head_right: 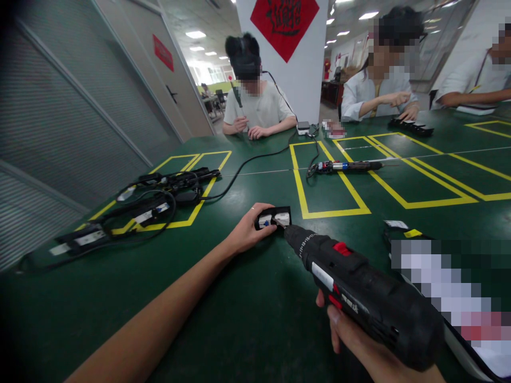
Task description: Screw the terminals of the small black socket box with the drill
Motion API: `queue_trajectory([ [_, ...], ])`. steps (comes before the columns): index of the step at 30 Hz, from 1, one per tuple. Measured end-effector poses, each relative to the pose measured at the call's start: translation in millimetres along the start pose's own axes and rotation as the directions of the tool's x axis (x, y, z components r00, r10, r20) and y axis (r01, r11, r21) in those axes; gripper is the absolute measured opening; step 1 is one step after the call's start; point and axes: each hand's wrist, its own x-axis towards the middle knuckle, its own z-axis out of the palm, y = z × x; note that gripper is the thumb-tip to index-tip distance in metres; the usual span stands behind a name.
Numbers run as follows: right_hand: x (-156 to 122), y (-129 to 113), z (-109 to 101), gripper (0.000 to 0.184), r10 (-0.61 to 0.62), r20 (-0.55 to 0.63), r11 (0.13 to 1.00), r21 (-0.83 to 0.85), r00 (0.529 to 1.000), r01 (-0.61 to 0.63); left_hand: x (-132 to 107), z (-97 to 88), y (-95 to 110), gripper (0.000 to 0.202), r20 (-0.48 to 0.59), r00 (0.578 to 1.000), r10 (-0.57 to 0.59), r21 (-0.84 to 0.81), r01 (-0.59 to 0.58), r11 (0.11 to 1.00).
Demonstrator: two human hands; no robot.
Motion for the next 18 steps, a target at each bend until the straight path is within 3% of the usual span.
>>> queue_trajectory([
  [10, -4, -12, 7, 0.03, -0.055, -0.117, 0.998, -0.023, 0.992, 0.052, 2, -1.6, 5, 0.042, -0.005, 0.999, 0.039, 0.079, -0.039, 0.996],
  [15, -3, -7, 5, 0.029, 0.042, -0.024, 0.999, 0.033, 0.999, -0.041, 2, -1.3, 3, 0.042, -0.002, 0.997, 0.072, 0.079, -0.071, 0.994],
  [18, -2, -2, 4, 0.03, 0.02, -0.034, 1.0, 0.014, 0.999, -0.02, 2, -0.4, 1, 0.043, -0.011, 0.996, 0.083, 0.091, -0.082, 0.992],
])
